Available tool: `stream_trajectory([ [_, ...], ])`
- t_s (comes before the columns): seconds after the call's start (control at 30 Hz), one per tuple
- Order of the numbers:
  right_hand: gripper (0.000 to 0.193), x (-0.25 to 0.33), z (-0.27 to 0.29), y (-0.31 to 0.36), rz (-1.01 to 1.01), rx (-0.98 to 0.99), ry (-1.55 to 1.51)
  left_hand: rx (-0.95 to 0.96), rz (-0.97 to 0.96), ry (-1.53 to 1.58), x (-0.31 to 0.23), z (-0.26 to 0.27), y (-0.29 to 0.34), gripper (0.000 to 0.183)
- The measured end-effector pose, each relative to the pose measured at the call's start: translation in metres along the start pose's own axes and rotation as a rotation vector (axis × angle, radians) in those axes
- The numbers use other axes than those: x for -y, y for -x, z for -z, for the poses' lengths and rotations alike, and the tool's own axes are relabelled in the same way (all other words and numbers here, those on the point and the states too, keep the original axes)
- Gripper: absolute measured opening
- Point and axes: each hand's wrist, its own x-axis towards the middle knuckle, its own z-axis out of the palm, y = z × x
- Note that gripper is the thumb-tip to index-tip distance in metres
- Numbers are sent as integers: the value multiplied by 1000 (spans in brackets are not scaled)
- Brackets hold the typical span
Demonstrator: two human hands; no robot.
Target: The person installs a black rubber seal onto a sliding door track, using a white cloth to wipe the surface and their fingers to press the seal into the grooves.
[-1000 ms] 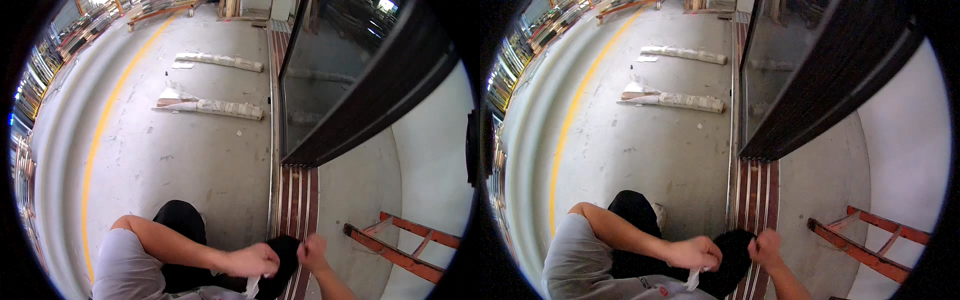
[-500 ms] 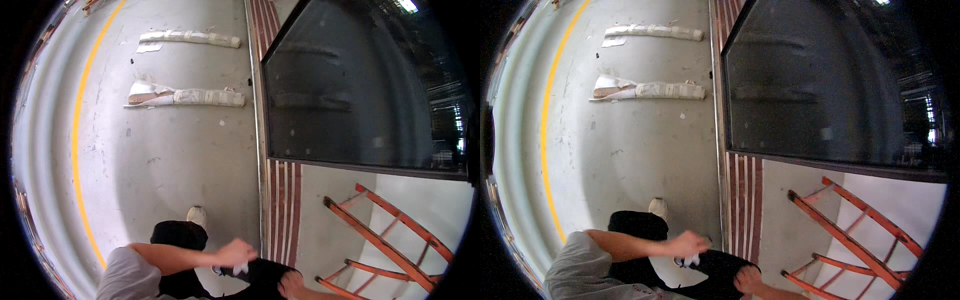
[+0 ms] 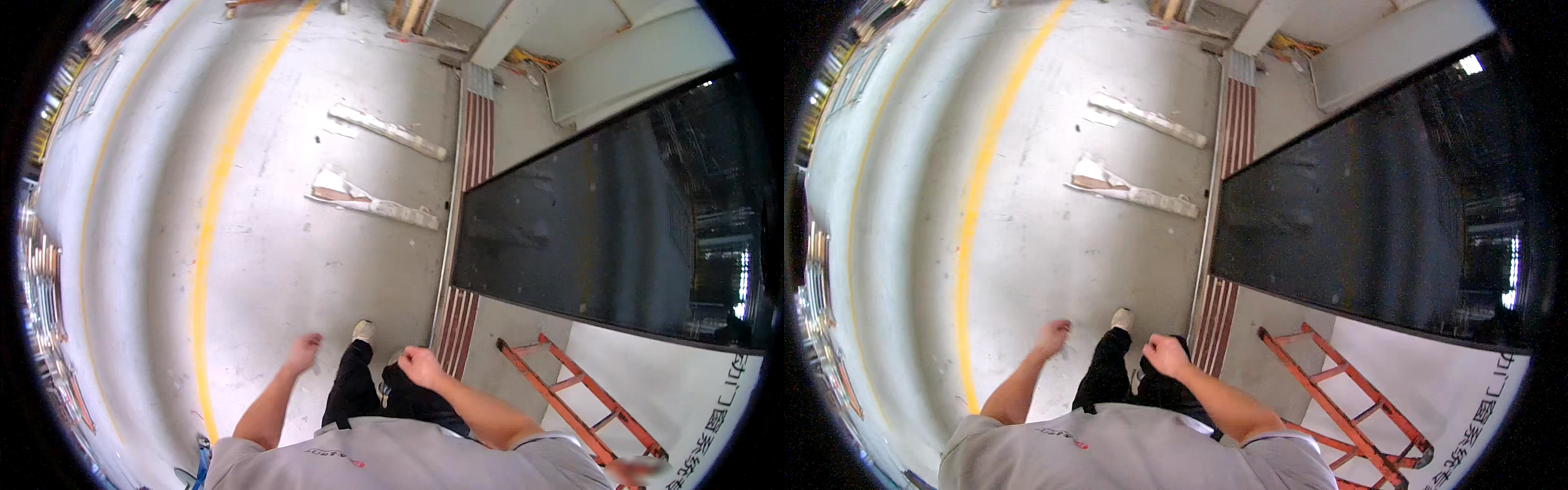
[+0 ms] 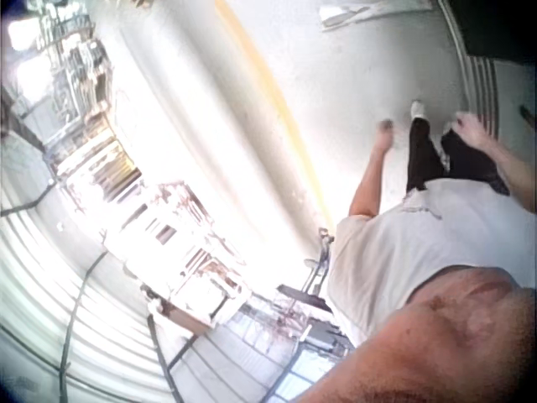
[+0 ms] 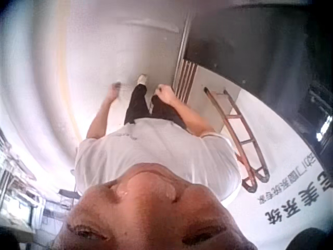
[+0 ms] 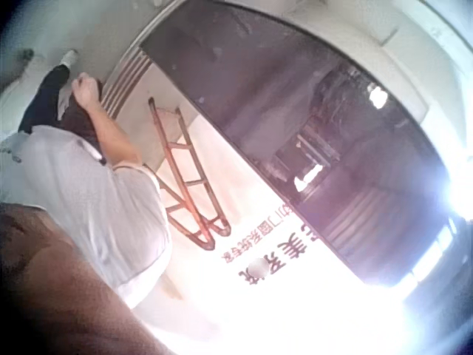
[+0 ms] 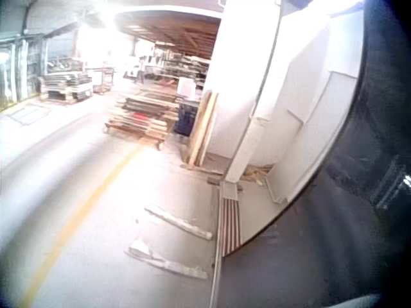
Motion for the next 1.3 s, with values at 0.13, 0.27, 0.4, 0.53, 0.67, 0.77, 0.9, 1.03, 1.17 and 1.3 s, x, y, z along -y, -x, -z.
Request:
stream_trajectory([
  [0.13,30,51,73,-37,-84,-28,8,-261,21,80,-83,156,20,34],
  [0.27,35,-16,91,-73,-254,-76,108,-395,-75,433,-149,194,-16,35],
  [0.4,40,-103,84,-96,-398,-108,199,-300,-57,549,-206,150,-69,35],
  [0.53,39,-143,99,-128,-844,-158,-18,-41,24,552,-299,128,-110,27],
  [0.67,38,-84,127,-203,-767,-324,-110,254,-114,284,-393,185,-171,25],
  [0.77,38,-8,187,-271,-665,-335,-181,442,-161,222,-444,229,-214,26],
  [0.9,36,34,219,-332,-727,-455,-391,668,18,-17,-507,280,-290,28],
  [1.03,33,66,237,-394,-860,-612,-477,649,-211,-107,-575,328,-418,27],
  [1.17,26,71,174,-434,-1279,-864,-855,516,-85,254,-649,372,-564,20],
  [1.3,25,184,211,-505,-1040,-608,-800,432,-170,192,-756,409,-659,16],
])
